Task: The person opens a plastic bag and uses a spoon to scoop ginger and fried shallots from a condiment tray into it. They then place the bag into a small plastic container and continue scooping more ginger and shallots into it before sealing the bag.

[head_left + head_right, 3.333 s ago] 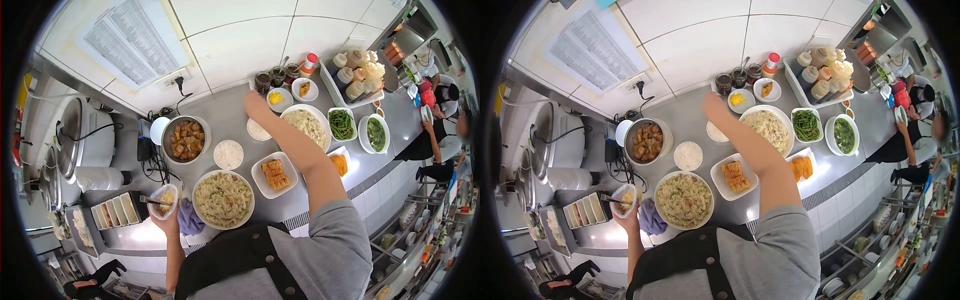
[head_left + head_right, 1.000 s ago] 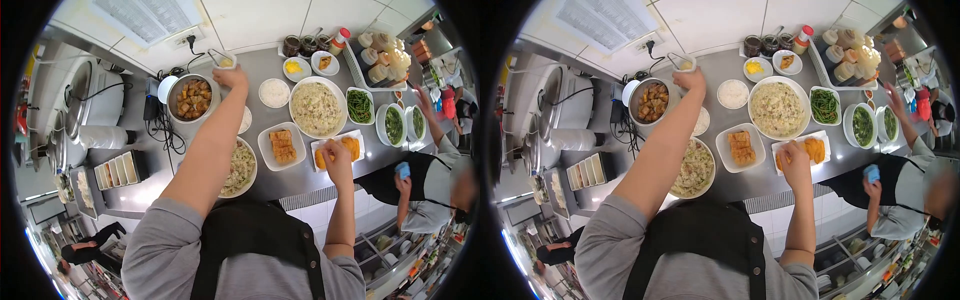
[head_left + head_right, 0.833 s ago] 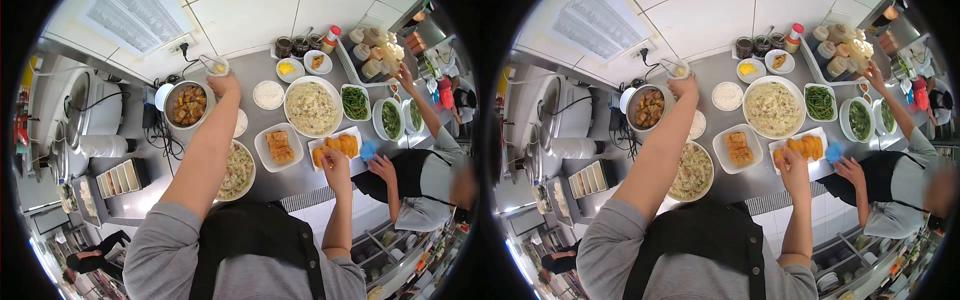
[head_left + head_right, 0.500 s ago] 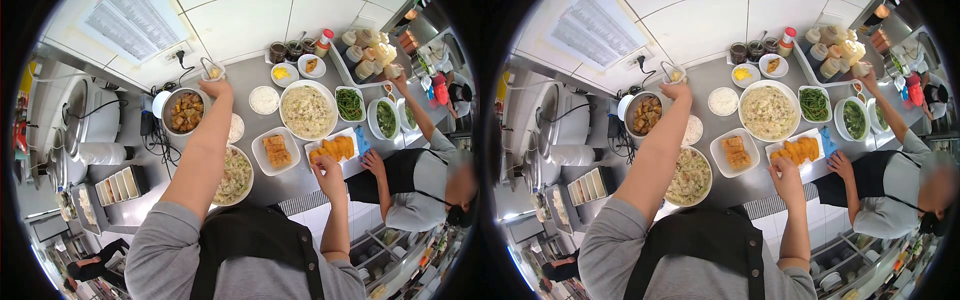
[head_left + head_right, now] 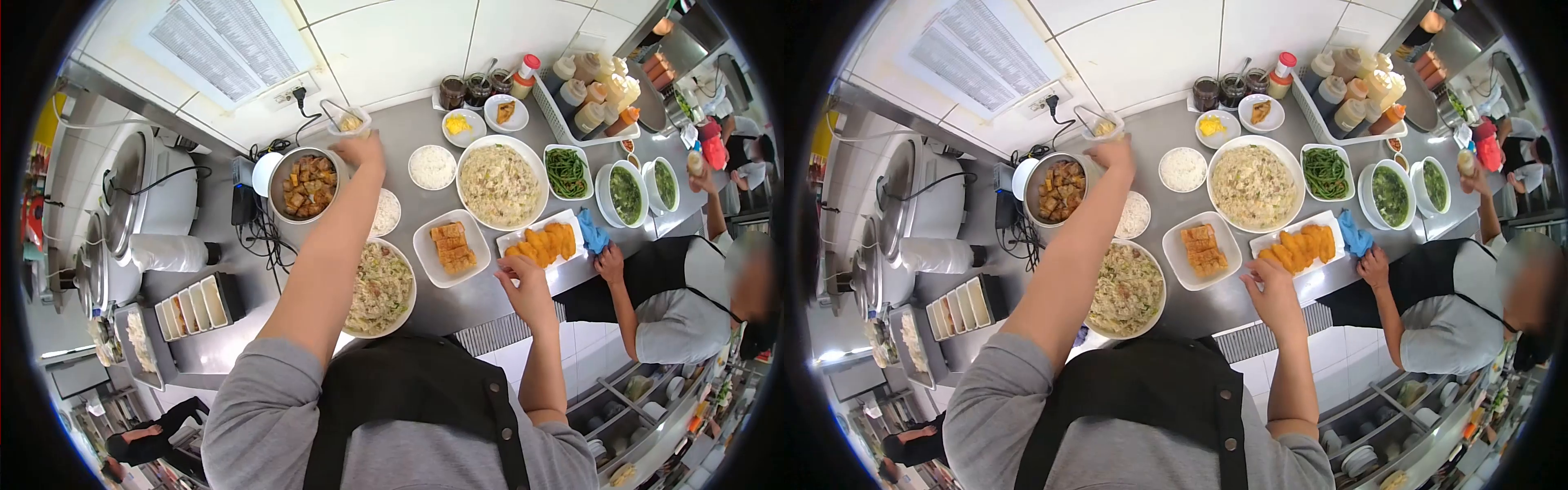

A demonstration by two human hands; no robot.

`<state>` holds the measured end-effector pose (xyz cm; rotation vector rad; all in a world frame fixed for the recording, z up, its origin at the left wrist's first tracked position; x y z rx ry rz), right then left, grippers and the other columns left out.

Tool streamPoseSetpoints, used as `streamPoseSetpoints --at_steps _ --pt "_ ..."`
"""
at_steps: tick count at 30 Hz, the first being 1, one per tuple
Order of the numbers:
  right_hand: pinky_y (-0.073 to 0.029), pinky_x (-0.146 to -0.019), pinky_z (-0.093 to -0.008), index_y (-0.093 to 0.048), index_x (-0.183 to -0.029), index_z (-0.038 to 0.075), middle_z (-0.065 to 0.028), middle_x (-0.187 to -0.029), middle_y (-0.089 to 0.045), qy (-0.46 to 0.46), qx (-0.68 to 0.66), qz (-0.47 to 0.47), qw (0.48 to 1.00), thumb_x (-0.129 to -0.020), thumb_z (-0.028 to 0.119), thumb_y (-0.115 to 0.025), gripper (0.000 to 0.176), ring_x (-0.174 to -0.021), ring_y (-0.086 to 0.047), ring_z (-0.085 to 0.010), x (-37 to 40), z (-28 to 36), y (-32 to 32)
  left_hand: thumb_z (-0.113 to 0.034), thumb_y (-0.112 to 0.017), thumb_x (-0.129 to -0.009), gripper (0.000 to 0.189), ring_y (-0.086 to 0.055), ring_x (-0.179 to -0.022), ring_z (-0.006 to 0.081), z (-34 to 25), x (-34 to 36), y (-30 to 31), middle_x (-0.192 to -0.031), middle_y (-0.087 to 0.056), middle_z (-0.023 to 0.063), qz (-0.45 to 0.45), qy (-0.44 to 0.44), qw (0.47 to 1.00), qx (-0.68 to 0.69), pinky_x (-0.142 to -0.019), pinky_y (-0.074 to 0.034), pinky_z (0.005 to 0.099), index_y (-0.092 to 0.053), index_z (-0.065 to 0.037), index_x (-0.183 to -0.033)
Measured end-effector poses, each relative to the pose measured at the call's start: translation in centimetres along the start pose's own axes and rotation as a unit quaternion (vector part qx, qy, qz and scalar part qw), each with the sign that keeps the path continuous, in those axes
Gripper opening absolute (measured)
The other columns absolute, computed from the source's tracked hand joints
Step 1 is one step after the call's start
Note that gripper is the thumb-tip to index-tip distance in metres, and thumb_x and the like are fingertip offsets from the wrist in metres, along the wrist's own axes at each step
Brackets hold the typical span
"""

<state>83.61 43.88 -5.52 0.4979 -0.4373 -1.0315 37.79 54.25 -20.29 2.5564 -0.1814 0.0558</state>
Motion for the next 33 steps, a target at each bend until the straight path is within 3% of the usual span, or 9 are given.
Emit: streamPoseSetpoints --at_steps 2,4,7,9,10,12,15,17,33 --pt "-0.058 -0.077 -0.0358 -0.069 -0.109 -0.005 -0.0199 -0.104 -0.070 0.008 0.004 0.010 1.000 -0.088 0.004 -0.073 0.023 -0.089 -0.071 -0.0315 -0.9 1.6 -0.7 -0.021 -0.089 -0.077 0.114 -0.030 -0.149 0.0441 0.1 3.4 -0.5 -0.157 -0.028 0.0359 0.103 0.096 0.987 0.078 -0.124 -0.026 0.0469 -0.013 0.012 -0.155" --pt "-0.058 -0.084 -0.0397 -0.071 -0.107 -0.004 -0.0202 -0.109 -0.069 0.030 -0.007 0.019 0.999 -0.088 0.003 -0.072 0.020 -0.095 -0.070 -0.0355 -1.9 3.2 -1.6 -0.020 -0.088 -0.079 0.114 -0.026 -0.151 0.0421 -3.1 8.6 0.0 -0.161 -0.024 0.0323 0.296 0.054 0.922 0.244 -0.125 -0.025 0.0470 -0.011 0.010 -0.157" --pt "-0.050 -0.102 -0.0454 -0.062 -0.126 -0.002 -0.0236 -0.131 -0.060 0.110 0.059 0.033 0.992 -0.085 0.004 -0.074 0.043 -0.117 -0.061 -0.0408 -4.6 6.5 -3.3 -0.018 -0.088 -0.078 0.110 -0.026 -0.152 0.0415 -5.6 14.1 6.8 -0.163 -0.023 0.0308 0.381 -0.034 0.907 0.176 -0.125 -0.025 0.0475 -0.017 0.008 -0.156" --pt "-0.045 -0.110 -0.0460 -0.051 -0.139 0.000 -0.0247 -0.142 -0.051 0.183 0.110 0.020 0.977 -0.082 0.005 -0.076 0.062 -0.129 -0.052 -0.0422 -7.7 9.2 -4.6 -0.019 -0.091 -0.073 0.111 -0.025 -0.152 0.0434 -7.9 17.1 10.1 -0.161 -0.024 0.0320 0.417 -0.386 0.823 0.008 -0.124 -0.026 0.0497 -0.022 0.008 -0.155" --pt "-0.043 -0.112 -0.0455 -0.046 -0.145 0.001 -0.0248 -0.147 -0.047 0.203 0.137 0.016 0.969 -0.081 0.006 -0.078 0.072 -0.134 -0.048 -0.0425 -10.0 9.3 -5.7 -0.019 -0.091 -0.073 0.111 -0.025 -0.152 0.0434 -7.5 17.0 11.8 -0.161 -0.024 0.0320 0.412 -0.386 0.825 0.010 -0.124 -0.026 0.0497 -0.022 0.008 -0.155" --pt "-0.042 -0.114 -0.0476 -0.042 -0.150 0.004 -0.0231 -0.145 -0.048 0.231 0.165 0.008 0.959 -0.077 0.009 -0.083 0.083 -0.137 -0.046 -0.0417 -15.3 9.5 -7.6 -0.025 -0.094 -0.067 0.118 -0.024 -0.151 0.0477 -5.6 17.7 13.5 -0.160 -0.025 0.0338 0.390 -0.466 0.755 -0.247 -0.123 -0.027 0.0523 -0.023 0.007 -0.156" --pt "-0.042 -0.113 -0.0500 -0.037 -0.153 0.008 -0.0254 -0.148 -0.045 0.239 0.294 0.008 0.925 -0.068 0.022 -0.091 0.103 -0.139 -0.044 -0.0432 -21.7 8.8 -11.1 -0.032 -0.097 -0.061 0.130 -0.020 -0.152 0.0507 -2.8 16.2 13.7 -0.159 -0.023 0.0375 0.404 -0.432 0.712 -0.379 -0.123 -0.026 0.0533 -0.020 0.009 -0.156" --pt "-0.042 -0.110 -0.0565 -0.033 -0.155 0.009 -0.0233 -0.141 -0.050 0.151 0.431 0.117 0.882 -0.055 0.035 -0.098 0.121 -0.136 -0.047 -0.0410 -23.7 7.2 -13.7 -0.035 -0.098 -0.059 0.134 -0.021 -0.151 0.0518 -2.2 15.1 13.0 -0.158 -0.024 0.0389 0.392 -0.444 0.721 -0.358 -0.123 -0.026 0.0547 -0.018 0.010 -0.156" --pt "-0.031 -0.116 -0.0623 -0.041 -0.149 0.012 -0.0233 -0.136 -0.052 0.101 0.453 0.193 0.864 -0.054 0.053 -0.094 0.116 -0.132 -0.049 -0.0456 -18.1 5.3 -18.2 -0.035 -0.096 -0.064 0.138 -0.034 -0.146 0.0491 -0.1 13.7 13.5 -0.155 -0.033 0.0343 0.376 -0.378 0.774 -0.342 -0.119 -0.031 0.0578 -0.005 0.004 -0.161"
Point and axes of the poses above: each hand's wrist, its own x-axis away from the middle knuckle, its own y-axis out of the back of the hand, z = x × y, the point moved 9 cm from there along -x, towards the middle knuckle
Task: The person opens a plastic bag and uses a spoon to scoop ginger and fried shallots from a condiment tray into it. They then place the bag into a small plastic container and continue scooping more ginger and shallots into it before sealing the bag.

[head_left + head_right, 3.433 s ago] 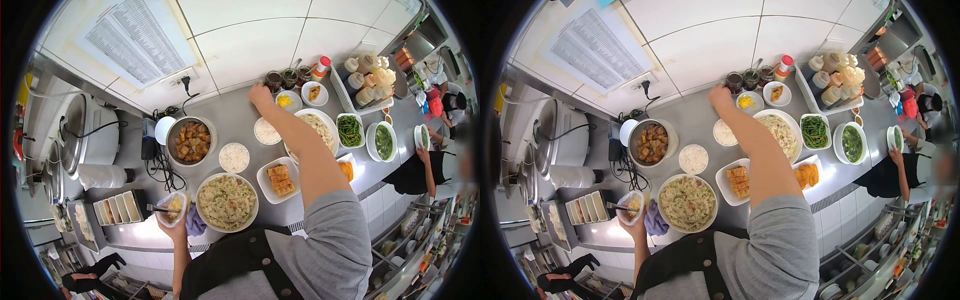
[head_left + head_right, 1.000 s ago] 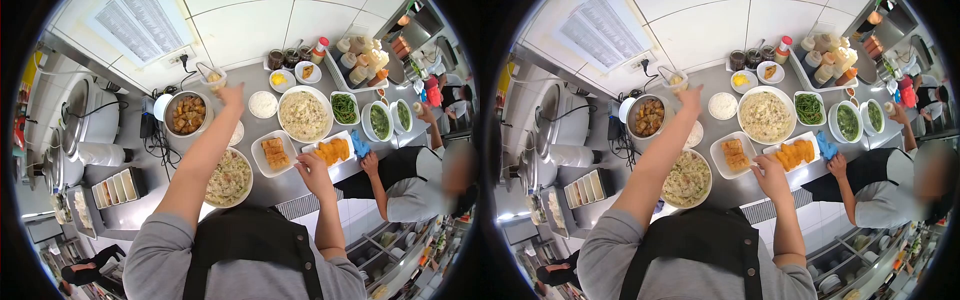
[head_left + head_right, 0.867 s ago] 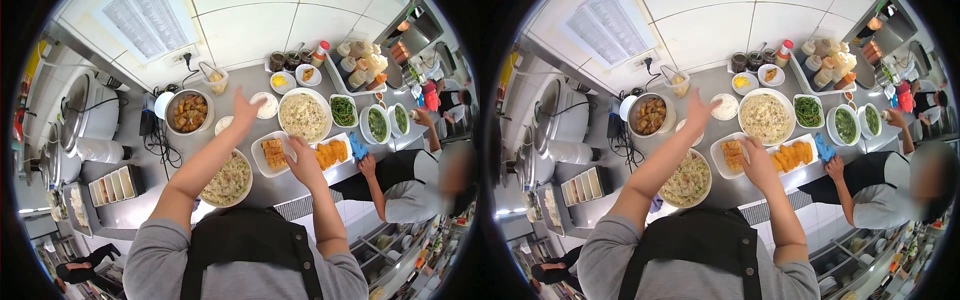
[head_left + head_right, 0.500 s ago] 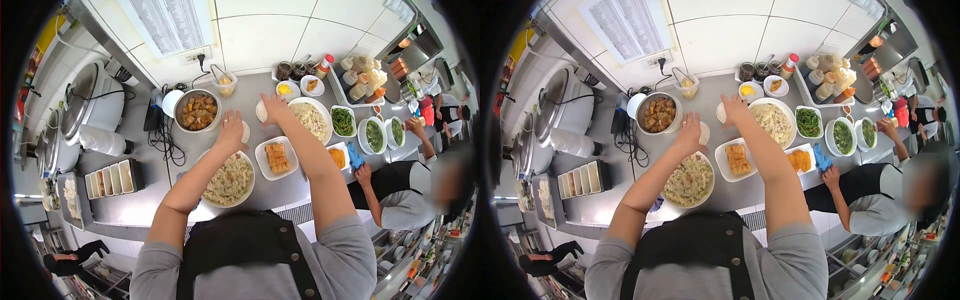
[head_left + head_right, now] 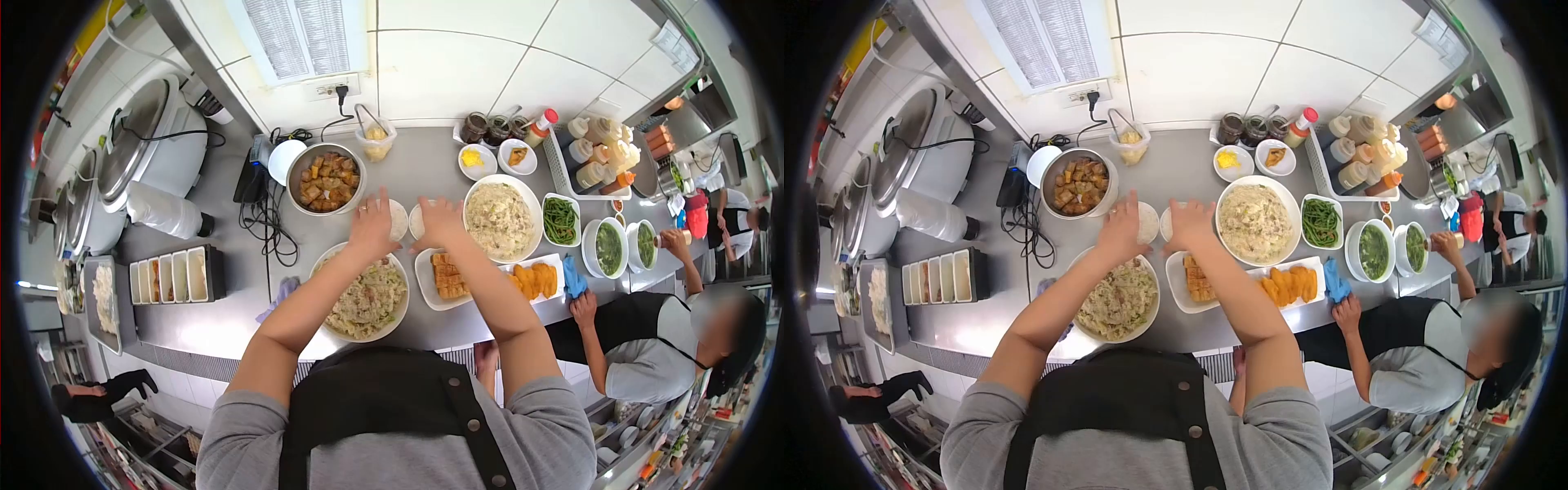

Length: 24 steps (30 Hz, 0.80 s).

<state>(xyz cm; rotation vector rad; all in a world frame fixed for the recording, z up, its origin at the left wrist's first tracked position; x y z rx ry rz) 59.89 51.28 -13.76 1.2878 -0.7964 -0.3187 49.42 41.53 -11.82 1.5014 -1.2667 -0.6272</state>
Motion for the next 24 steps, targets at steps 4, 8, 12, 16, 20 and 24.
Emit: streamPoseSetpoints --at_steps 4,8,12,16,20,24 --pt "-0.029 -0.112 -0.0705 -0.051 -0.142 0.010 -0.0158 -0.138 -0.054 -0.010 -0.153 -0.173 0.973 -0.084 0.052 -0.075 0.075 -0.132 -0.049 -0.0401 -5.9 -4.9 1.1 -0.030 -0.092 -0.070 0.129 -0.030 -0.148 0.0495 -1.7 3.7 2.5 -0.158 -0.028 0.0354 -0.069 -0.065 0.996 0.006 -0.120 -0.031 0.0562 -0.007 0.002 -0.161" --pt "-0.037 -0.105 -0.0633 -0.069 -0.115 0.012 -0.0094 -0.126 -0.063 0.002 0.104 -0.229 0.968 -0.095 0.032 -0.061 0.030 -0.129 -0.051 -0.0321 -10.0 -9.6 3.4 -0.025 -0.086 -0.079 0.111 -0.026 -0.150 0.0479 -2.6 9.2 5.6 -0.161 -0.025 0.0325 -0.067 -0.112 0.988 0.086 -0.121 -0.031 0.0526 -0.016 -0.001 -0.161" --pt "-0.042 -0.094 -0.0506 -0.074 -0.103 0.015 -0.0028 -0.110 -0.067 0.026 0.199 -0.229 0.953 -0.094 0.019 -0.058 0.019 -0.118 -0.055 -0.0234 -12.1 -11.0 3.7 -0.021 -0.085 -0.081 0.101 -0.032 -0.148 0.0464 0.2 14.1 7.2 -0.162 -0.027 0.0286 -0.111 -0.104 0.976 0.153 -0.119 -0.034 0.0509 -0.025 -0.006 -0.161" --pt "-0.043 -0.091 -0.0482 -0.073 -0.103 0.014 -0.0030 -0.109 -0.067 0.000 0.240 -0.198 0.950 -0.094 0.018 -0.058 0.018 -0.117 -0.055 -0.0216 -12.5 -12.4 3.3 -0.017 -0.085 -0.080 0.096 -0.036 -0.145 0.0458 4.5 18.4 7.1 -0.162 -0.029 0.0274 -0.128 -0.044 0.976 0.168 -0.118 -0.036 0.0502 -0.031 -0.006 -0.159" --pt "-0.043 -0.092 -0.0472 -0.074 -0.106 0.015 -0.0022 -0.112 -0.067 -0.023 0.253 -0.174 0.951 -0.094 0.019 -0.059 0.020 -0.119 -0.054 -0.0209 -12.5 -13.9 4.0 -0.010 -0.085 -0.079 0.093 -0.038 -0.145 0.0441 7.5 21.5 8.6 -0.161 -0.032 0.0255 -0.165 -0.011 0.971 0.170 -0.117 -0.039 0.0478 -0.035 -0.005 -0.157" --pt "-0.041 -0.095 -0.0477 -0.075 -0.114 0.018 0.0001 -0.118 -0.067 -0.062 0.252 -0.141 0.955 -0.094 0.020 -0.060 0.025 -0.122 -0.054 -0.0198 -13.2 -15.5 3.7 -0.006 -0.084 -0.078 0.090 -0.039 -0.145 0.0428 8.2 23.4 10.3 -0.160 -0.035 0.0249 -0.193 0.025 0.964 0.181 -0.116 -0.040 0.0466 -0.039 -0.006 -0.155"
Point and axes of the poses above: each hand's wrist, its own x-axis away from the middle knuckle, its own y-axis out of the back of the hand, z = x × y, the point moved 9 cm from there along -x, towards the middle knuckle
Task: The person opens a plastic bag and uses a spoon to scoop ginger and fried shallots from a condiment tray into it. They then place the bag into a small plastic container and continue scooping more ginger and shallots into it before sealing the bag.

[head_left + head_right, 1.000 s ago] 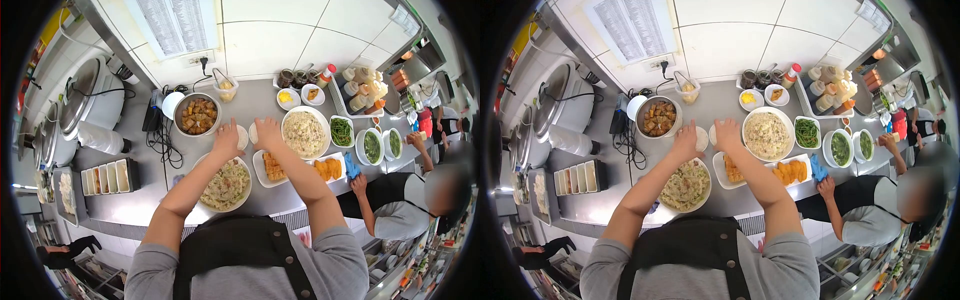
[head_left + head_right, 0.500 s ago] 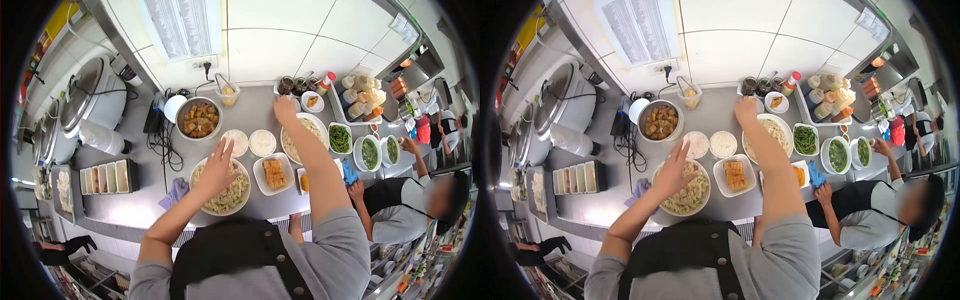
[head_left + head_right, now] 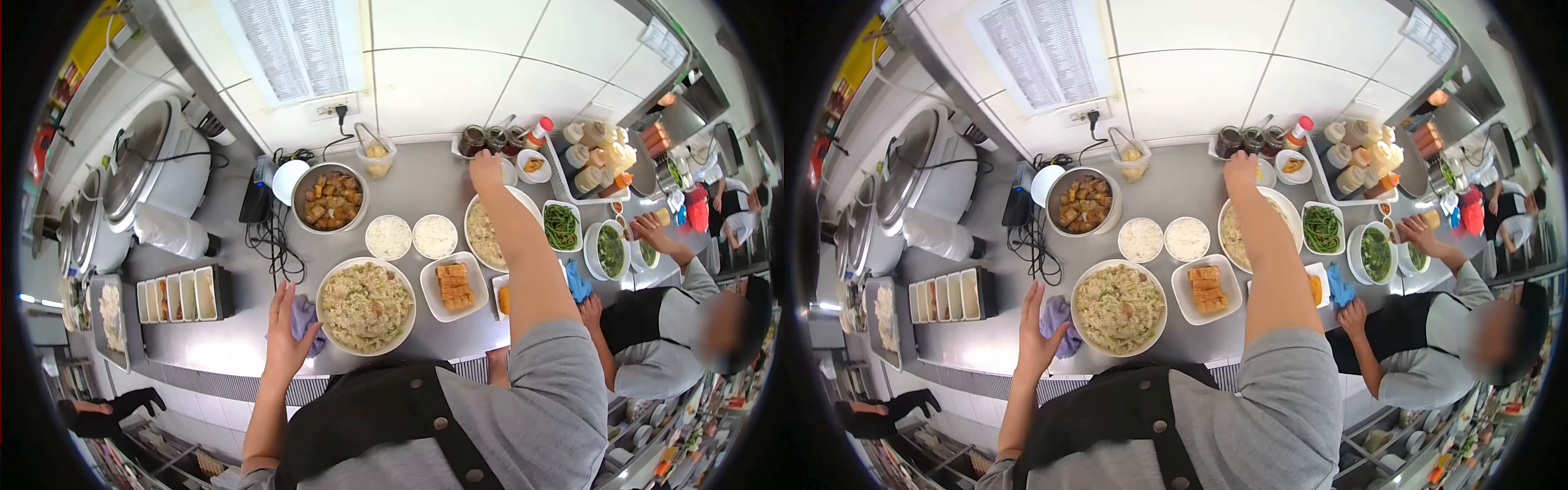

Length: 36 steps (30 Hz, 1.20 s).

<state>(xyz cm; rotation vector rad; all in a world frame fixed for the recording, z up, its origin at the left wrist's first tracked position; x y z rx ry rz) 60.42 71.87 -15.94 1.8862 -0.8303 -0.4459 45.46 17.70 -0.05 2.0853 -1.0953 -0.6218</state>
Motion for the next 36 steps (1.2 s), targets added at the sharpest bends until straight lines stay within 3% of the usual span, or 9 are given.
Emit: streamPoseSetpoints --at_steps 10,14,17,19,22,26,28,30,36 --pt "-0.048 -0.094 -0.0538 -0.074 -0.113 0.015 -0.0030 -0.125 -0.064 -0.039 -0.051 -0.018 0.998 -0.089 0.018 -0.064 0.026 -0.122 -0.056 -0.0238 -0.5 -2.5 -0.5 -0.009 -0.084 -0.080 0.085 -0.044 -0.142 0.0432 -1.1 1.2 1.8 -0.160 -0.035 0.0237 -0.007 -0.020 1.000 0.010 -0.114 -0.043 0.0475 -0.041 -0.007 -0.154" --pt "-0.048 -0.096 -0.0573 -0.069 -0.119 0.012 -0.0104 -0.131 -0.064 0.006 -0.057 -0.017 0.998 -0.084 0.034 -0.077 0.042 -0.127 -0.057 -0.0310 -0.2 -0.8 2.7 -0.011 -0.084 -0.079 0.086 -0.042 -0.143 0.0438 4.7 3.3 5.8 -0.161 -0.034 0.0246 -0.063 0.032 0.997 -0.023 -0.115 -0.042 0.0471 -0.041 -0.008 -0.154" --pt "-0.051 -0.097 -0.0535 -0.064 -0.125 0.004 -0.0234 -0.126 -0.068 -0.020 -0.158 0.116 0.980 -0.084 0.040 -0.079 0.057 -0.121 -0.065 -0.0391 3.4 1.6 10.5 -0.012 -0.084 -0.079 0.084 -0.042 -0.142 0.0445 10.6 5.7 13.4 -0.157 -0.039 0.0257 -0.170 0.062 0.981 -0.073 -0.115 -0.040 0.0472 -0.044 -0.007 -0.153" --pt "-0.054 -0.086 -0.0496 -0.073 -0.096 -0.001 -0.0293 -0.103 -0.070 0.094 -0.168 0.027 0.981 -0.081 0.042 -0.080 0.046 -0.102 -0.068 -0.0449 2.5 3.2 8.1 -0.012 -0.083 -0.080 0.072 -0.048 -0.135 0.0434 14.3 8.1 19.8 -0.147 -0.049 0.0249 -0.266 0.114 0.946 -0.147 -0.112 -0.043 0.0466 -0.052 -0.005 -0.145" --pt "-0.054 -0.079 -0.0466 -0.074 -0.080 -0.002 -0.0243 -0.097 -0.072 0.097 -0.202 0.171 0.960 -0.080 0.040 -0.083 0.043 -0.088 -0.068 -0.0372 9.6 10.2 19.7 -0.012 -0.084 -0.079 0.061 -0.054 -0.121 0.0401 19.6 11.8 29.2 -0.127 -0.056 0.0212 -0.376 0.188 0.885 -0.200 -0.103 -0.047 0.0468 -0.060 -0.004 -0.135" --pt "-0.053 -0.075 -0.0441 -0.076 -0.091 -0.001 -0.0209 -0.094 -0.071 0.157 -0.374 0.177 0.897 -0.081 0.039 -0.083 0.041 -0.087 -0.068 -0.0327 15.6 20.5 28.7 -0.012 -0.086 -0.076 0.059 -0.055 -0.115 0.0392 26.5 13.9 36.4 -0.122 -0.056 0.0189 -0.409 0.211 0.830 -0.315 -0.097 -0.049 0.0476 -0.064 -0.004 -0.130" --pt "-0.053 -0.077 -0.0420 -0.076 -0.102 0.002 -0.0168 -0.097 -0.071 0.260 -0.419 0.077 0.866 -0.083 0.035 -0.081 0.038 -0.090 -0.068 -0.0311 18.2 27.4 35.2 -0.012 -0.086 -0.074 0.057 -0.055 -0.115 0.0393 31.4 13.4 37.3 -0.123 -0.056 0.0184 -0.359 0.223 0.850 -0.313 -0.095 -0.050 0.0482 -0.065 -0.004 -0.127" --pt "-0.052 -0.082 -0.0423 -0.075 -0.108 0.005 -0.0139 -0.102 -0.071 0.282 -0.488 0.123 0.817 -0.086 0.033 -0.079 0.036 -0.094 -0.067 -0.0323 20.5 34.8 38.6 -0.012 -0.088 -0.070 0.053 -0.054 -0.115 0.0402 36.1 12.1 36.9 -0.125 -0.056 0.0166 -0.282 0.246 0.879 -0.296 -0.093 -0.051 0.0500 -0.070 -0.004 -0.119" --pt "-0.051 -0.087 -0.0446 -0.072 -0.102 0.002 -0.0152 -0.098 -0.069 0.430 -0.460 0.059 0.775 -0.087 0.030 -0.077 0.032 -0.097 -0.065 -0.0373 25.9 54.7 45.3 -0.005 -0.083 -0.072 0.033 -0.062 -0.107 0.0389 44.2 8.1 33.1 -0.113 -0.065 0.0179 -0.196 0.154 0.953 -0.175 -0.093 -0.053 0.0465 -0.078 -0.006 -0.104"
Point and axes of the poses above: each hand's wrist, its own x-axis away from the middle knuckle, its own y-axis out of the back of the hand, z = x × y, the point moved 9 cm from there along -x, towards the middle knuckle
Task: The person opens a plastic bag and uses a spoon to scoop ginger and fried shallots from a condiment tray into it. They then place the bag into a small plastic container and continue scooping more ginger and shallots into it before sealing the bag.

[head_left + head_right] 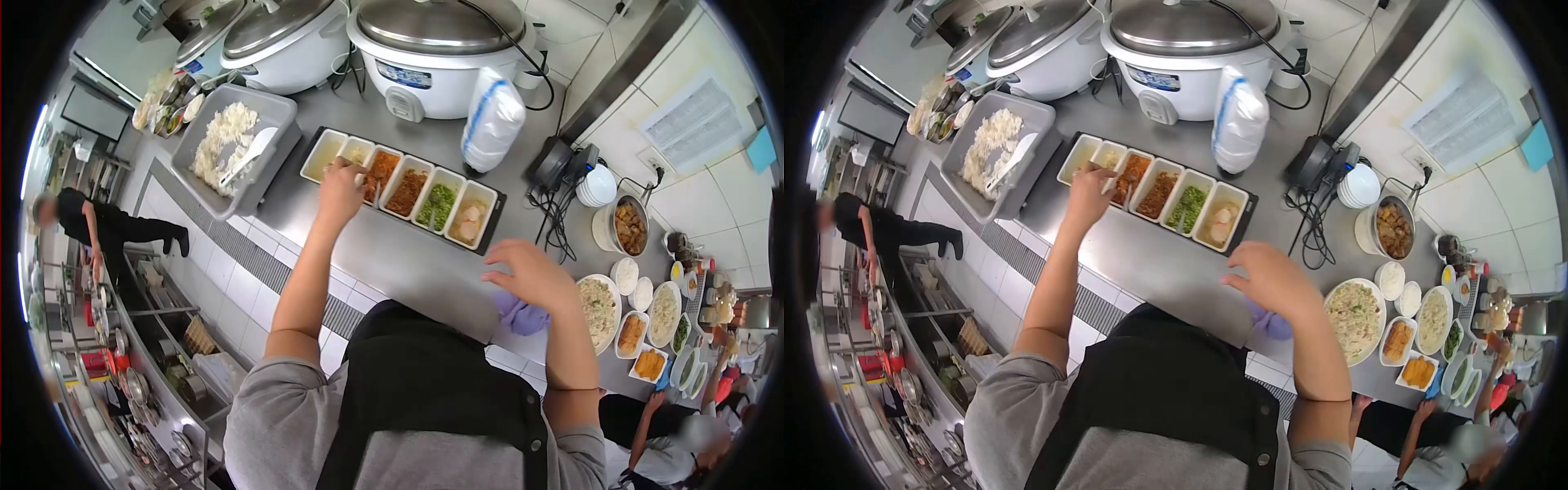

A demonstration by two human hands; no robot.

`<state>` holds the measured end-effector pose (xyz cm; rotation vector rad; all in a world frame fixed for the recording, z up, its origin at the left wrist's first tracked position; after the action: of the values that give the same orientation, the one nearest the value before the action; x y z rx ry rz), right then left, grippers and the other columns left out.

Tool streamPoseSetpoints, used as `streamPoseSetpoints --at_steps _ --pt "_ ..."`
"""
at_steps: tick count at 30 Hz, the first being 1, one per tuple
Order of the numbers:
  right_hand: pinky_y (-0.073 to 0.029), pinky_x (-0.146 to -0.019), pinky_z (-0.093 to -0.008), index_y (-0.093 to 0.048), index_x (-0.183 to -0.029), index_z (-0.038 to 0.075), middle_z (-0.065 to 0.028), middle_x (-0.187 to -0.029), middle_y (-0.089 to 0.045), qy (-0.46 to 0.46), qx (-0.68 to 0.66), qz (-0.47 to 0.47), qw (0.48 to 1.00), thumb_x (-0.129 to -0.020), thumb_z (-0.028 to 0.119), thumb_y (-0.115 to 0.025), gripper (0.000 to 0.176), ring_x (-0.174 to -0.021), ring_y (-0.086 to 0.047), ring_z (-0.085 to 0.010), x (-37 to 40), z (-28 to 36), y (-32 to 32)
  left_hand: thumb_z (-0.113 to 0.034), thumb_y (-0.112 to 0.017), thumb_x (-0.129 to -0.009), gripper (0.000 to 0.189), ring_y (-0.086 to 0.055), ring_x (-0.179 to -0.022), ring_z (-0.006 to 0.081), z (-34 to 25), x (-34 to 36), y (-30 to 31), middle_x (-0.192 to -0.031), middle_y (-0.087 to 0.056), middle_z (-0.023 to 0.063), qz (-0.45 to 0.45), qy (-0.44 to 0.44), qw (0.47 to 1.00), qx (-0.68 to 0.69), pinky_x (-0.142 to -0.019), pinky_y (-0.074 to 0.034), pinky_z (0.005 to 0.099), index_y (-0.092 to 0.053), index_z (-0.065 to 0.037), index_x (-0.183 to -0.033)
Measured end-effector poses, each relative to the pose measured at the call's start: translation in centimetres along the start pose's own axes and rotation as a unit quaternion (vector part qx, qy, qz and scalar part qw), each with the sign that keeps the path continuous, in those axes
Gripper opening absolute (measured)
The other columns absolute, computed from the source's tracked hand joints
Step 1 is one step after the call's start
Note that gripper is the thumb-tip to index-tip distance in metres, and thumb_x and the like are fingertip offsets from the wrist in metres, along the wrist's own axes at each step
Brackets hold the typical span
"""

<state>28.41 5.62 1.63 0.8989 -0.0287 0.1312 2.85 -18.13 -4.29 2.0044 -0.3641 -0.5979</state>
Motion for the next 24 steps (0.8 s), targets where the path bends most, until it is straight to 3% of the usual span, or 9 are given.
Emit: streamPoseSetpoints --at_steps 2,5,7,8,12,14,20,23,24 --pt "-0.051 -0.087 -0.0447 -0.072 -0.100 0.001 -0.0162 -0.097 -0.068 0.010 0.007 -0.006 1.000 -0.087 0.030 -0.076 0.032 -0.097 -0.065 -0.0376 -2.8 2.6 -0.7 -0.004 -0.082 -0.073 0.032 -0.062 -0.105 0.0390 0.3 -1.2 -0.5 -0.111 -0.065 0.0181 -0.014 -0.009 0.998 0.053 -0.092 -0.053 0.0464 -0.077 -0.005 -0.105" --pt "-0.051 -0.071 -0.0389 -0.069 -0.094 -0.001 -0.0127 -0.086 -0.067 -0.105 -0.050 -0.340 0.933 -0.086 0.022 -0.080 0.027 -0.082 -0.066 -0.0267 -6.0 2.5 8.4 0.000 -0.078 -0.076 0.028 -0.063 -0.098 0.0390 -2.4 -2.1 0.1 -0.102 -0.066 0.0182 -0.040 -0.045 0.988 0.144 -0.087 -0.052 0.0454 -0.076 -0.003 -0.104" --pt "-0.054 -0.076 -0.0449 -0.069 -0.100 -0.004 -0.0191 -0.092 -0.067 -0.098 0.076 -0.509 0.852 -0.085 0.024 -0.081 0.034 -0.084 -0.068 -0.0377 -6.8 2.7 14.3 -0.004 -0.080 -0.080 0.028 -0.065 -0.093 0.0355 -4.0 -1.7 -0.1 -0.100 -0.067 0.0170 -0.030 -0.062 0.976 0.204 -0.083 -0.053 0.0417 -0.075 -0.003 -0.107" --pt "-0.053 -0.079 -0.0501 -0.069 -0.107 -0.004 -0.0221 -0.100 -0.071 -0.030 0.143 -0.558 0.817 -0.087 0.032 -0.080 0.043 -0.091 -0.069 -0.0431 -8.2 2.0 15.9 -0.003 -0.079 -0.081 0.024 -0.064 -0.088 0.0327 -4.4 -1.4 -0.8 -0.094 -0.065 0.0144 -0.024 -0.085 0.971 0.221 -0.078 -0.052 0.0392 -0.075 -0.003 -0.106" --pt "-0.051 -0.079 -0.0540 -0.071 -0.110 -0.004 -0.0267 -0.099 -0.072 -0.118 0.174 -0.490 0.846 -0.089 0.037 -0.076 0.046 -0.093 -0.067 -0.0482 -15.0 -1.8 16.6 -0.002 -0.078 -0.082 0.022 -0.063 -0.086 0.0312 -6.7 1.7 1.5 -0.092 -0.063 0.0131 -0.033 -0.125 0.954 0.270 -0.076 -0.051 0.0387 -0.076 -0.003 -0.104" --pt "-0.051 -0.079 -0.0528 -0.074 -0.106 -0.002 -0.0292 -0.092 -0.070 -0.215 0.110 -0.356 0.903 -0.092 0.035 -0.071 0.040 -0.090 -0.067 -0.0485 -17.6 -3.2 15.4 0.000 -0.077 -0.082 0.021 -0.063 -0.087 0.0310 -6.4 2.9 1.8 -0.093 -0.064 0.0126 0.009 -0.101 0.952 0.289 -0.076 -0.051 0.0387 -0.076 -0.003 -0.103" --pt "-0.052 -0.077 -0.0501 -0.078 -0.092 0.003 -0.0278 -0.086 -0.068 -0.114 0.115 -0.457 0.874 -0.091 0.023 -0.070 0.022 -0.085 -0.067 -0.0468 -17.2 -1.3 16.6 0.001 -0.077 -0.081 0.023 -0.063 -0.085 0.0287 -0.6 5.3 2.1 -0.092 -0.065 0.0121 -0.009 -0.061 0.955 0.290 -0.078 -0.053 0.0371 -0.076 -0.004 -0.104" --pt "-0.054 -0.070 -0.0424 -0.079 -0.087 0.003 -0.0218 -0.082 -0.073 -0.096 0.073 -0.468 0.876 -0.083 0.017 -0.076 0.016 -0.074 -0.071 -0.0379 -16.8 -0.8 18.4 0.000 -0.076 -0.081 0.022 -0.064 -0.087 0.0300 1.4 5.2 3.2 -0.093 -0.065 0.0132 -0.017 -0.009 0.960 0.280 -0.079 -0.053 0.0388 -0.076 -0.004 -0.103" --pt "-0.054 -0.067 -0.0385 -0.080 -0.087 0.002 -0.0167 -0.076 -0.074 -0.111 0.074 -0.468 0.873 -0.080 0.015 -0.080 0.014 -0.066 -0.071 -0.0292 -16.6 -0.4 18.7 -0.001 -0.076 -0.082 0.021 -0.065 -0.090 0.0322 2.0 5.2 3.5 -0.094 -0.064 0.0143 -0.023 0.017 0.961 0.277 -0.080 -0.053 0.0407 -0.075 -0.004 -0.103"
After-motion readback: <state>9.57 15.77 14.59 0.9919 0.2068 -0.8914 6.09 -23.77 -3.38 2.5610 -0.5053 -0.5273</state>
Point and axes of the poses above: each hand's wrist, its own x-axis away from the middle knuckle, its own y-axis out of the back of the hand, z = x × y, the point moved 9 cm from there along -x, towards the middle knuckle
